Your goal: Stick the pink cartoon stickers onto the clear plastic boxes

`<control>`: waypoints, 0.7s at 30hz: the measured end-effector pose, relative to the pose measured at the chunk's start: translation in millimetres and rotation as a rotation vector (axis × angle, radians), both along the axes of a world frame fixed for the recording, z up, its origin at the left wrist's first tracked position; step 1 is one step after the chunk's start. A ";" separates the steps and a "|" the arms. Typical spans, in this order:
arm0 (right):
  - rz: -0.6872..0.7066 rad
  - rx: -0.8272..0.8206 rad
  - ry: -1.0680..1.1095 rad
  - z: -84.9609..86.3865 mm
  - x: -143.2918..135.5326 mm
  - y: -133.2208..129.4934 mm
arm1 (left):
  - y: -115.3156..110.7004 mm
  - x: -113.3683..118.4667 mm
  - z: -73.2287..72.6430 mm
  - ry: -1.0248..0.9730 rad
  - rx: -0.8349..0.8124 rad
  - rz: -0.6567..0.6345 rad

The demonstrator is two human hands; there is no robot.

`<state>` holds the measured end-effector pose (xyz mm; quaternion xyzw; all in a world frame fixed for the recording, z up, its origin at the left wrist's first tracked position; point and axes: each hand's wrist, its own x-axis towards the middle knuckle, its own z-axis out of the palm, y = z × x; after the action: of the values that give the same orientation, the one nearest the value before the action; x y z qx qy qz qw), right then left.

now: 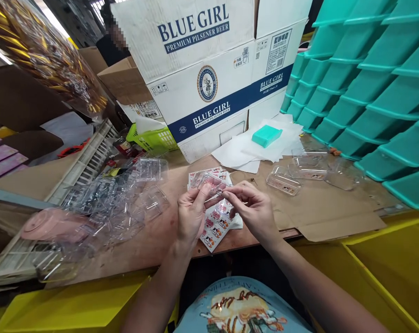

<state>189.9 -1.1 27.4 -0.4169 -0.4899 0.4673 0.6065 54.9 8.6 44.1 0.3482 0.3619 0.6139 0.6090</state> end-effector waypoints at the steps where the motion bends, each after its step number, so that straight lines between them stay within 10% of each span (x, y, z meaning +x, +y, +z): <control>1: -0.023 0.030 -0.037 -0.4 0.3 1.0 | -0.7 2.2 -1.6 0.003 0.008 0.024; 15: -0.067 -0.067 -0.068 -11.1 13.3 16.8 | -4.1 11.1 -16.3 0.038 0.031 0.167; 21: -0.312 0.403 -0.700 -14.5 17.6 7.9 | -0.1 8.1 -13.1 0.004 -0.039 0.214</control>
<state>207.5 6.8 12.9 -0.4926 -0.6787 0.0953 0.5364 63.0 8.4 31.0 0.2969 0.4101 0.6677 0.5457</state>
